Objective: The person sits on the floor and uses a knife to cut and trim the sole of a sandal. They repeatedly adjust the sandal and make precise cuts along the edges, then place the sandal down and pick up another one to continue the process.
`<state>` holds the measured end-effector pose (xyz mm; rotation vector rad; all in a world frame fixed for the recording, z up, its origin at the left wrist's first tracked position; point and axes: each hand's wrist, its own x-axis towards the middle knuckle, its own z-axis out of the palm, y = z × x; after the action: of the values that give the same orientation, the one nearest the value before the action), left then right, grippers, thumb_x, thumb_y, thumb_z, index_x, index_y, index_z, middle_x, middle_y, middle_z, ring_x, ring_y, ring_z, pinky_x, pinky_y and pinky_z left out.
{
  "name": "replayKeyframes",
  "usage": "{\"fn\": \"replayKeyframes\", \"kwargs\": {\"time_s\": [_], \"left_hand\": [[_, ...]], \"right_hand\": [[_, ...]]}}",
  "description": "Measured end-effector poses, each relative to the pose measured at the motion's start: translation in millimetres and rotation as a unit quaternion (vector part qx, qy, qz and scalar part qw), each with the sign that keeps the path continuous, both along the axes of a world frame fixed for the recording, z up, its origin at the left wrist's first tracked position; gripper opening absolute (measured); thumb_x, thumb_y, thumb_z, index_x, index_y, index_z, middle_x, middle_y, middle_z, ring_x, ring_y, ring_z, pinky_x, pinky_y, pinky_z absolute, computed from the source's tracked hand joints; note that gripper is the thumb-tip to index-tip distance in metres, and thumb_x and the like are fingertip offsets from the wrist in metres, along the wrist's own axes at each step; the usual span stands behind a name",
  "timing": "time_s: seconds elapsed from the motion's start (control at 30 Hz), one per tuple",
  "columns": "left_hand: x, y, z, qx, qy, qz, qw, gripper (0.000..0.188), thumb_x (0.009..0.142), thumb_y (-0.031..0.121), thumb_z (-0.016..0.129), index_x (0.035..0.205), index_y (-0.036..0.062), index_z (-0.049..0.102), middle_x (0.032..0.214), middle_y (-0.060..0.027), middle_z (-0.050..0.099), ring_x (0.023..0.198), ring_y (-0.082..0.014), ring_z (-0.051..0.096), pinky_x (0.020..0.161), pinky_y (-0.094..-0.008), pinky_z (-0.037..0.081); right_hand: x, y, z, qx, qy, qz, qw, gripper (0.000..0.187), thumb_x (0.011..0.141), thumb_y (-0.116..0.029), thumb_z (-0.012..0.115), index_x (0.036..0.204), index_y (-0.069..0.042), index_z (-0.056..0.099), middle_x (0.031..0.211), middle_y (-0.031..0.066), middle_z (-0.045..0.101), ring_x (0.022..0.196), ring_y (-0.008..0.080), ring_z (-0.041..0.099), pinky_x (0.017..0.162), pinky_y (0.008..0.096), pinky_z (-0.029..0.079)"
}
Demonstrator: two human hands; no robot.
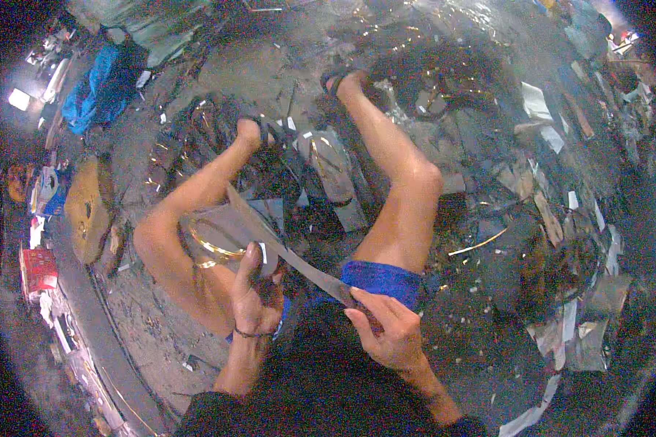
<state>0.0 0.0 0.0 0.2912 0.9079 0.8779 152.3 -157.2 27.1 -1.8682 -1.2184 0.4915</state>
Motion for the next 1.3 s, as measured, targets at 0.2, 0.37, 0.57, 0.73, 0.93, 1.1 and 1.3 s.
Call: {"fn": "replayKeyframes", "kwargs": {"time_s": [0.2, 0.37, 0.57, 0.73, 0.93, 1.1, 1.3], "left_hand": [[-25.7, -26.2, -17.4, 0.012, 0.080, -0.007, 0.997, 0.041, 0.089, 0.018, 0.069, 0.123, 0.0017, 0.054, 0.108, -0.0077, 0.065, 0.096, -0.0241, 0.066, 0.086, -0.0376, 0.054], [-44.7, -43.7, -14.4, 0.036, 0.121, -0.008, 0.992, 0.055, 0.084, 0.010, 0.072, 0.131, -0.0009, 0.047, 0.116, -0.0112, 0.061, 0.102, -0.0232, 0.063, 0.090, -0.0367, 0.053], [-72.5, -62.9, -14.4, 0.094, 0.086, -0.091, 0.988, 0.048, 0.087, 0.010, 0.068, 0.129, -0.0023, 0.047, 0.117, -0.0147, 0.063, 0.103, -0.0255, 0.065, 0.085, -0.0394, 0.057], [-68.3, -54.8, -11.7, 0.005, 0.093, 0.063, 0.994, 0.036, 0.096, 0.028, 0.058, 0.120, 0.0018, 0.053, 0.102, -0.0111, 0.067, 0.076, -0.0217, 0.069, 0.059, -0.0362, 0.062], [-79.8, -47.1, 2.6, -0.005, 0.132, 0.057, 0.990, 0.036, 0.097, 0.037, 0.055, 0.112, 0.0035, 0.058, 0.089, -0.0093, 0.068, 0.060, -0.0192, 0.067, 0.045, -0.0313, 0.057], [-84.5, -49.6, -0.9, -0.021, 0.159, 0.044, 0.986, 0.037, 0.096, 0.037, 0.056, 0.108, 0.0020, 0.059, 0.081, -0.0130, 0.069, 0.053, -0.0210, 0.065, 0.042, -0.0323, 0.055], [-91.8, -54.9, -11.0, -0.036, 0.109, 0.049, 0.992, 0.041, 0.095, 0.037, 0.057, 0.110, -0.0014, 0.058, 0.081, -0.0138, 0.068, 0.055, -0.0239, 0.065, 0.043, -0.0325, 0.055]], "right_hand": [[-9.1, 28.5, 12.5, -0.028, 0.017, 0.026, 0.999, 0.025, 0.088, -0.021, 0.073, 0.107, -0.005, 0.070, 0.080, 0.0111, 0.069, 0.061, 0.0224, 0.066, 0.057, 0.0335, 0.054], [-18.2, 48.7, 9.7, -0.047, 0.075, 0.063, 0.994, 0.025, 0.090, -0.024, 0.070, 0.107, -0.005, 0.070, 0.075, 0.0136, 0.066, 0.059, 0.0252, 0.065, 0.056, 0.0366, 0.053], [-34.6, 91.0, -3.1, -0.073, 0.213, 0.110, 0.968, 0.026, 0.093, -0.024, 0.066, 0.109, -0.004, 0.069, 0.082, 0.0177, 0.067, 0.061, 0.0257, 0.065, 0.056, 0.0368, 0.051], [-31.8, 61.3, -1.7, -0.084, 0.169, 0.163, 0.968, 0.028, 0.089, -0.021, 0.071, 0.112, -0.005, 0.069, 0.082, 0.0127, 0.069, 0.060, 0.0192, 0.064, 0.057, 0.0322, 0.051], [-19.9, 29.6, 6.6, -0.140, 0.162, 0.164, 0.963, 0.027, 0.089, -0.020, 0.072, 0.110, -0.005, 0.070, 0.081, 0.0116, 0.069, 0.057, 0.0189, 0.063, 0.054, 0.0316, 0.051], [-39.2, 48.4, -9.3, -0.112, 0.144, 0.153, 0.971, 0.026, 0.089, -0.021, 0.072, 0.110, -0.006, 0.070, 0.078, 0.0107, 0.067, 0.057, 0.0206, 0.063, 0.054, 0.0335, 0.051], [-66.0, 108.8, -40.1, 0.027, 0.065, 0.127, 0.989, 0.025, 0.089, -0.020, 0.071, 0.110, -0.008, 0.069, 0.079, 0.0106, 0.068, 0.064, 0.0242, 0.067, 0.057, 0.0349, 0.054]]}}
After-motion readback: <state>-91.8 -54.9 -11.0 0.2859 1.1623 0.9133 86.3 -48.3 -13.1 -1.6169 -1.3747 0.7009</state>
